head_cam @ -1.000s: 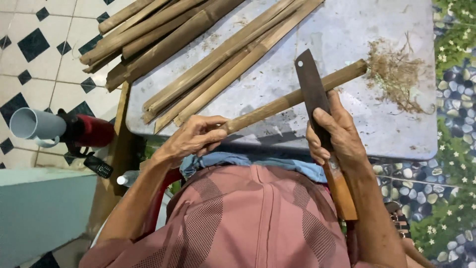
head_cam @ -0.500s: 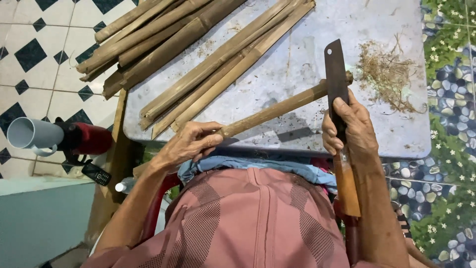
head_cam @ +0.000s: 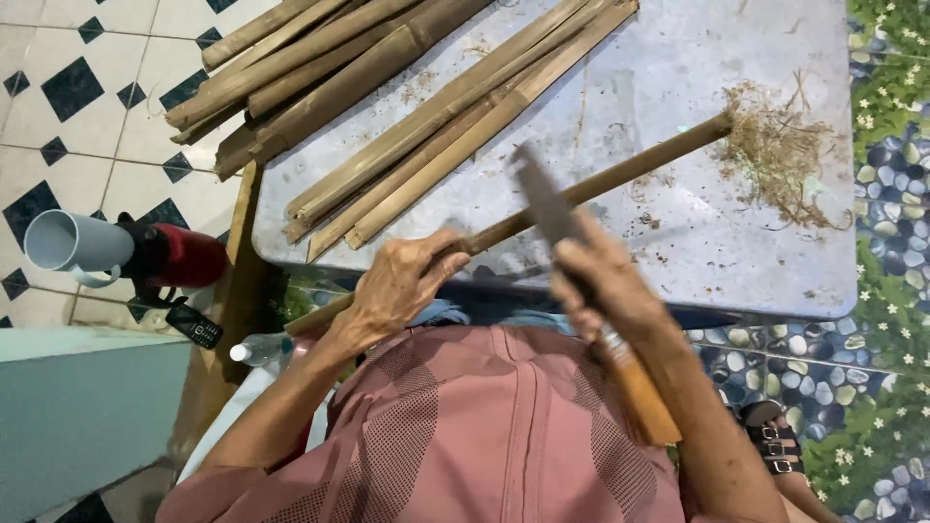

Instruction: The person is using a large knife to scrape the outer layer off of bamboo stalks on a table.

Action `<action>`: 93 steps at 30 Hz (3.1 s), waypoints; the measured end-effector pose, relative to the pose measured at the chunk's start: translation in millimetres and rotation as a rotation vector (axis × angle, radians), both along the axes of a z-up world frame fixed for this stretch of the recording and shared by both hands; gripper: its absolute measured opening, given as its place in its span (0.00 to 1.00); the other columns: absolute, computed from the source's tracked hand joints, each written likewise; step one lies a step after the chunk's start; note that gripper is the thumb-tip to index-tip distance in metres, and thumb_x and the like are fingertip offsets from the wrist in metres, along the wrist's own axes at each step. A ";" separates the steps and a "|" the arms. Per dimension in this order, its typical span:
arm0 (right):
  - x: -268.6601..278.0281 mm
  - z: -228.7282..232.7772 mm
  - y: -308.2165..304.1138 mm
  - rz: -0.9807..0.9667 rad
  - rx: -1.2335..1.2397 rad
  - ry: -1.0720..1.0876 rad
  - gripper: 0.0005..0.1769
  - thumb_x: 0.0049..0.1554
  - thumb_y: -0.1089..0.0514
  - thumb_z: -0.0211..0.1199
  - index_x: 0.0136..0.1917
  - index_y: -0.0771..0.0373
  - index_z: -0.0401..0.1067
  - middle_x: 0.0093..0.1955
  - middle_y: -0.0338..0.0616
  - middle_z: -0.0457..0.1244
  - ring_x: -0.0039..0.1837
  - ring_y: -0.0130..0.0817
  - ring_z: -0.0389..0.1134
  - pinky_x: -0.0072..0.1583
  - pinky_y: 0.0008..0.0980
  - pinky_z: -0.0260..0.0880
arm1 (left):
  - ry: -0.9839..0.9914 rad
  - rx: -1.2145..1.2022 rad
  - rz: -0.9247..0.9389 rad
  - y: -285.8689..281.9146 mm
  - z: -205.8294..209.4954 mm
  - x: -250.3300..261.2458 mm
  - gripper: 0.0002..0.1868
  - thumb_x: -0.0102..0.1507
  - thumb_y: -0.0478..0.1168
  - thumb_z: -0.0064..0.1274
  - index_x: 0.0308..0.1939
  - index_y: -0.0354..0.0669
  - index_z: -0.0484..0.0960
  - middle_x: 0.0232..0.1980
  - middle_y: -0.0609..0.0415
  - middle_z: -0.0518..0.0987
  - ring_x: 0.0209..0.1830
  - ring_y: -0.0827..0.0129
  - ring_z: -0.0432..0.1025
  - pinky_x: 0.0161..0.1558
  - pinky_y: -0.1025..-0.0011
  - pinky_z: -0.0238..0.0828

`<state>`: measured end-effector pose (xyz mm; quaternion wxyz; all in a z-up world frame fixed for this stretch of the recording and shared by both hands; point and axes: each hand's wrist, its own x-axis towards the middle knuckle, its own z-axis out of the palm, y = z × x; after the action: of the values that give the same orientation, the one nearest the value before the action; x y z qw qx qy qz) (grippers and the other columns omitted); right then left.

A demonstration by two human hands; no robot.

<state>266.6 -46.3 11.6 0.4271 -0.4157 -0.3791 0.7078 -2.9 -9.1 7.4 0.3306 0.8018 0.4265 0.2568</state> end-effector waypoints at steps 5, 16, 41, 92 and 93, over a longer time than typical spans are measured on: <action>30.4 9.7 3.9 -0.177 0.065 0.120 0.32 0.67 0.57 0.49 0.81 0.55 0.46 0.22 0.44 0.51 0.14 0.26 0.49 0.14 0.25 0.56 | -0.031 0.060 0.009 -1.2 4.7 1.0 0.06 0.71 0.39 0.51 0.43 0.44 0.82 0.29 0.48 0.85 0.28 0.54 0.81 0.31 0.68 0.78; 70.5 -26.5 15.3 -0.301 0.202 0.052 0.20 0.70 0.55 0.47 0.74 0.60 0.57 0.23 0.40 0.54 0.16 0.25 0.52 0.17 0.24 0.59 | 0.062 0.107 0.028 2.3 -0.7 -4.7 0.08 0.71 0.41 0.51 0.45 0.43 0.83 0.33 0.49 0.87 0.30 0.56 0.82 0.31 0.67 0.79; 23.8 -8.9 8.7 -0.266 0.332 -0.369 0.28 0.70 0.55 0.45 0.81 0.56 0.45 0.28 0.53 0.58 0.19 0.36 0.54 0.21 0.33 0.57 | 0.046 0.057 0.055 4.6 -8.3 -15.5 0.12 0.72 0.47 0.44 0.47 0.42 0.75 0.25 0.46 0.73 0.25 0.49 0.70 0.28 0.56 0.65; 18.6 -76.8 15.4 -0.578 0.124 -0.520 0.31 0.76 0.54 0.48 0.88 0.42 0.45 0.42 0.48 0.50 0.35 0.38 0.52 0.41 0.30 0.55 | -0.012 0.063 0.058 1.9 -24.4 -19.5 0.17 0.71 0.50 0.40 0.41 0.42 0.76 0.23 0.47 0.75 0.22 0.51 0.72 0.24 0.62 0.67; 17.6 -77.3 16.4 -0.563 0.135 -0.515 0.30 0.75 0.54 0.48 0.87 0.43 0.45 0.41 0.48 0.50 0.35 0.38 0.52 0.40 0.30 0.55 | -0.050 0.059 0.085 -0.6 -20.1 -20.3 0.19 0.71 0.50 0.42 0.35 0.41 0.77 0.23 0.39 0.79 0.27 0.40 0.77 0.27 0.61 0.74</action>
<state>284.2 -29.9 -65.7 0.5220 -0.6386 -0.3906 0.4088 -23.2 -9.8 -12.7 0.3060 0.7858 0.4439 0.3031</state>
